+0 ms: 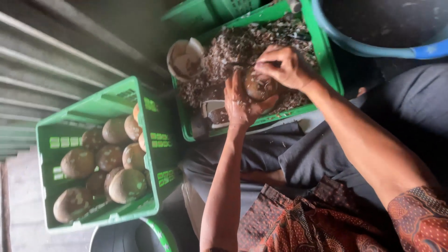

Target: Using a small metal tool to scrape off the remaining husk and fibers from a coconut shell to clean it.

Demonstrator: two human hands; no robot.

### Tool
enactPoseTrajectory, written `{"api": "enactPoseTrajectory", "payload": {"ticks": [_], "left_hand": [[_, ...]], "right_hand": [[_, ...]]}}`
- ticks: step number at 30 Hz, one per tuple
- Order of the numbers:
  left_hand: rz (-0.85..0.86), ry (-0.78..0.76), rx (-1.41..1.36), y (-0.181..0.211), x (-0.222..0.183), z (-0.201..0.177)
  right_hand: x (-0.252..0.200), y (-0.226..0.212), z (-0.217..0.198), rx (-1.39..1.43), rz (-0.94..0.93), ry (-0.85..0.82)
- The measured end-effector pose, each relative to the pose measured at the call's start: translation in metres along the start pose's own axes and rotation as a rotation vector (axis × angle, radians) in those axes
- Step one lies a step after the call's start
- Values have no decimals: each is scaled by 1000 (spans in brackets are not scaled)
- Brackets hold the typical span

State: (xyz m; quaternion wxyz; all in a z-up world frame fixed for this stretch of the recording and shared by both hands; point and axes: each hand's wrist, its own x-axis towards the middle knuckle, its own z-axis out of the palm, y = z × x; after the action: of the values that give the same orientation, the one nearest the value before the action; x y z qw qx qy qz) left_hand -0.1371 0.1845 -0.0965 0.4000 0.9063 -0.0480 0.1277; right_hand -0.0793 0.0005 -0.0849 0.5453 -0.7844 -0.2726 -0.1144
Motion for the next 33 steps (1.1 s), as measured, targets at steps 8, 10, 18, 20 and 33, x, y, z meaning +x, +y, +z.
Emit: {"api": "enactPoseTrajectory", "payload": {"ticks": [8,10,18,20,33], "left_hand": [[-130,56,-150,31,-5,-13],[-241,51,-246,31,-9,-13],[-196,-30,31,17,5,4],[-204,9,39,23,-1,3],[157,226,8,-15,-13,23]], "right_hand": [[-39,33,7,9,321,186],[-48,33,4,23,475,192],[-24,-39,7,-234,-70,31],[-23,-17,7,-140,-19,69],[-18,-69,11,-177,-217,46]]}}
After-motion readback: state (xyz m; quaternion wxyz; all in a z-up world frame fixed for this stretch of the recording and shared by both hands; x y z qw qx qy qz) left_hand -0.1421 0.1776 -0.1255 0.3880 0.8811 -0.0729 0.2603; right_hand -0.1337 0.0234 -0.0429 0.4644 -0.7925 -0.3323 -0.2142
